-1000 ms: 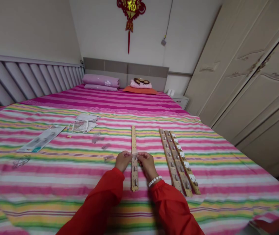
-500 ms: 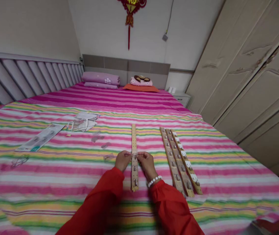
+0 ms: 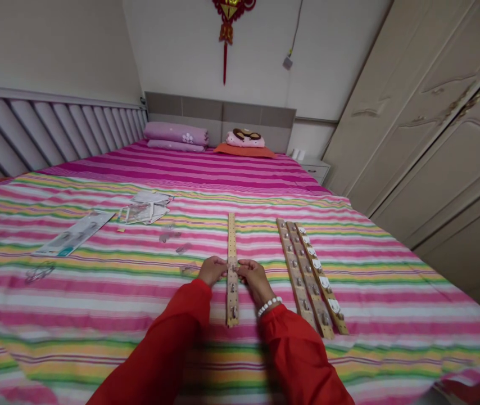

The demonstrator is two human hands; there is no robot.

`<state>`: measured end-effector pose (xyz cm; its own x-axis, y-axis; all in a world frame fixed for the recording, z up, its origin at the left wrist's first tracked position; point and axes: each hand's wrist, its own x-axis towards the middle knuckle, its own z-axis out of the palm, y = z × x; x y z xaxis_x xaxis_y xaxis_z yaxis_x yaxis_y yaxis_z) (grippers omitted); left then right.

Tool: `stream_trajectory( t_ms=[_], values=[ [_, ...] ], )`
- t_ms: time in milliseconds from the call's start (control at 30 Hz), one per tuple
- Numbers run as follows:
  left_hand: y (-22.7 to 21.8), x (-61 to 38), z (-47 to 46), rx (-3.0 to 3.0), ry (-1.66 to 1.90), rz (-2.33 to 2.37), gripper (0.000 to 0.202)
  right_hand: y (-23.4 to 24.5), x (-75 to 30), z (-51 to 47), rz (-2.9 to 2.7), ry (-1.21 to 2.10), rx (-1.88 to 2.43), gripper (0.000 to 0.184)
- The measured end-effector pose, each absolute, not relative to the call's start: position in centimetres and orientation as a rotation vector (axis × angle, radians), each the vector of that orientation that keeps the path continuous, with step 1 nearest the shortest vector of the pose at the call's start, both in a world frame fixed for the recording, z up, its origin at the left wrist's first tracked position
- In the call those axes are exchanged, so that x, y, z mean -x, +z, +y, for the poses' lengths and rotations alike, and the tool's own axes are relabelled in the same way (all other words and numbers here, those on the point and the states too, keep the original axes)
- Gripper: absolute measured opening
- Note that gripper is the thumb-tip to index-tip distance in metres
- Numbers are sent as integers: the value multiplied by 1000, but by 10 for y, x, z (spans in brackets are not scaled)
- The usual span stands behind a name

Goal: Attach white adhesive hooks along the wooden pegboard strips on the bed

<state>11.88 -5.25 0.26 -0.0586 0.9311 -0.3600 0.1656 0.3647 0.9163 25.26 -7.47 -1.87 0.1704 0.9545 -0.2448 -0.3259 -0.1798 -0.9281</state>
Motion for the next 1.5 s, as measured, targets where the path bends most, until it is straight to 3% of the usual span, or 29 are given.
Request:
stream_trajectory(
  t_ms=[267, 533, 933, 1133, 1500],
  values=[
    [7, -121, -37, -1109, 696, 1540, 34, -11, -250, -73, -723, 1333, 1344, 37],
    [28, -120, -21, -1198, 391, 1559, 35, -19, -246, -67, -735, 1275, 1399, 44],
    [3, -126, 3, -1388, 224, 1600, 38, -34, -239, -58, -891, 1132, 1598, 55],
    [8, -119, -8, -1296, 350, 1414, 44, -23, -247, -65, -754, 1293, 1345, 48],
    [14, -122, -26, -1231, 553, 1411, 29, -18, -260, -71, -716, 1436, 1241, 28]
  ],
)
